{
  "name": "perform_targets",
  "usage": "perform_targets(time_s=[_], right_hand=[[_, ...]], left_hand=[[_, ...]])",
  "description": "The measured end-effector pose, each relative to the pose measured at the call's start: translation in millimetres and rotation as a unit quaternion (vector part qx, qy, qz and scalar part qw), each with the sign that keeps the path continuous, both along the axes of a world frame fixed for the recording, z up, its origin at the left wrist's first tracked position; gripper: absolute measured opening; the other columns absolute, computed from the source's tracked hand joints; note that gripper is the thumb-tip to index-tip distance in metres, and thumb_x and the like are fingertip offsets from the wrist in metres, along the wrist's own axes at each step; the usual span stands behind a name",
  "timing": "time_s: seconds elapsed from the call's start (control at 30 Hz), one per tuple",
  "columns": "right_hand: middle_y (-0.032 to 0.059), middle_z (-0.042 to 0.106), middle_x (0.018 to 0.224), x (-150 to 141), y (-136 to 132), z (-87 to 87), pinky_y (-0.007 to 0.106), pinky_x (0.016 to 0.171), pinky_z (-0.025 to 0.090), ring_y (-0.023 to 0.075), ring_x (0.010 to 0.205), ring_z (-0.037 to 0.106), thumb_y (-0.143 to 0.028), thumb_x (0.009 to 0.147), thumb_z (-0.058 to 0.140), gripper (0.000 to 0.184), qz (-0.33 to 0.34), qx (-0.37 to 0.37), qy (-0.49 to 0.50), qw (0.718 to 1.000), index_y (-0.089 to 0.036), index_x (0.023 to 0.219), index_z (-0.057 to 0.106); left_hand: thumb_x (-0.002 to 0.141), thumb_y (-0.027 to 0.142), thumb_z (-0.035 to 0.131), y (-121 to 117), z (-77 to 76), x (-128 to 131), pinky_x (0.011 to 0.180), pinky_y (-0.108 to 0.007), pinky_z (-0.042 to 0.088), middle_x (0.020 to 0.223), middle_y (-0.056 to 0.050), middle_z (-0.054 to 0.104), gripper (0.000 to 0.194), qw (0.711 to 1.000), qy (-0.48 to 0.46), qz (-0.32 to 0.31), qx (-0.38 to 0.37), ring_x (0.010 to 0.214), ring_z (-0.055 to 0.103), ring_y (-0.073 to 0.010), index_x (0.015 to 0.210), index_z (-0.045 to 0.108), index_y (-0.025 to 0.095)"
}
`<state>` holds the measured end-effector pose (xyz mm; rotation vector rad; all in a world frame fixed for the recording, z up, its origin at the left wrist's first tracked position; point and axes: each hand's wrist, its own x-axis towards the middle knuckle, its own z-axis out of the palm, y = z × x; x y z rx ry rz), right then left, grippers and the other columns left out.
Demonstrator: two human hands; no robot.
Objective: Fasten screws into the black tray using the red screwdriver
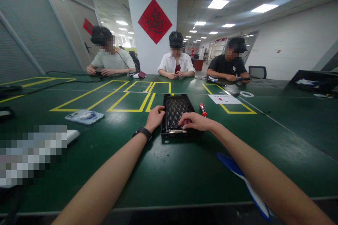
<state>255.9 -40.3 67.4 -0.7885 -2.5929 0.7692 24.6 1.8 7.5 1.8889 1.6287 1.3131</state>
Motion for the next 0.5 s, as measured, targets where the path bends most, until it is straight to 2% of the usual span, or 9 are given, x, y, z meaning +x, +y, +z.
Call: perform_targets(time_s=[0.07,0.13,0.2,0.27,0.33,0.4,0.5], right_hand=[[0.0052,0.061,0.091,1.8,3.2,1.9,0.023,0.067,0.042,0.0122,0.077,0.056,-0.031,0.077,0.059,0.025,-0.030,0.029,0.031,0.999,-0.015,0.096,0.064],[0.0057,0.062,0.092,6.4,7.4,3.9,0.024,0.072,0.042,0.0130,0.080,0.056,-0.032,0.082,0.052,0.024,-0.121,0.086,0.061,0.987,-0.015,0.094,0.064],[0.0073,0.063,0.089,14.6,11.8,4.3,0.027,0.075,0.042,0.0151,0.081,0.057,-0.034,0.086,0.043,0.028,-0.267,0.143,0.047,0.952,-0.014,0.090,0.063],[0.0109,0.063,0.088,25.2,15.8,1.8,0.032,0.075,0.042,0.0198,0.083,0.059,-0.037,0.086,0.041,0.032,-0.411,0.172,-0.025,0.895,-0.012,0.092,0.060],[0.0157,0.062,0.092,35.3,19.2,-3.7,0.037,0.074,0.043,0.0263,0.086,0.060,-0.043,0.082,0.045,0.040,-0.509,0.159,-0.114,0.838,-0.009,0.100,0.055],[0.0191,0.061,0.096,42.5,22.3,-10.7,0.040,0.074,0.044,0.0310,0.090,0.060,-0.049,0.076,0.051,0.052,-0.559,0.113,-0.175,0.802,-0.007,0.108,0.051],[0.0204,0.061,0.098,46.4,26.5,-19.6,0.043,0.077,0.044,0.0332,0.094,0.059,-0.050,0.074,0.053,0.053,-0.583,0.047,-0.185,0.790,-0.007,0.105,0.054]], left_hand=[[0.075,0.019,0.050,-1.0,1.5,0.2,0.083,-0.028,0.047,0.101,-0.007,0.066,0.029,1.000,0.005,0.003,-0.001,0.088,0.061,-0.0159,0.102,0.062,0.015],[0.075,0.018,0.050,-2.4,2.3,-0.2,0.082,-0.028,0.047,0.101,-0.007,0.066,0.029,1.000,0.009,0.004,-0.003,0.087,0.060,-0.0159,0.101,0.062,0.014],[0.074,0.018,0.050,-3.7,2.2,-1.8,0.082,-0.028,0.047,0.101,-0.007,0.066,0.029,1.000,0.009,0.005,-0.004,0.088,0.060,-0.0157,0.101,0.062,0.014],[0.074,0.018,0.050,-4.9,2.2,-4.2,0.081,-0.028,0.046,0.100,-0.007,0.065,0.028,1.000,0.007,0.007,-0.005,0.087,0.060,-0.0156,0.100,0.062,0.014],[0.074,0.018,0.052,-7.5,5.8,-5.5,0.080,-0.029,0.046,0.098,-0.007,0.065,0.026,1.000,0.018,0.016,0.006,0.085,0.059,-0.0159,0.097,0.062,0.014],[0.075,0.021,0.052,-14.7,17.1,-2.2,0.079,-0.030,0.045,0.093,-0.007,0.065,0.021,0.998,0.043,0.027,0.041,0.082,0.059,-0.0164,0.092,0.063,0.014],[0.081,0.026,0.047,-46.2,51.5,17.2,0.076,-0.030,0.045,0.086,-0.006,0.063,0.019,0.991,0.054,0.000,0.126,0.080,0.057,-0.0158,0.084,0.063,0.015]])
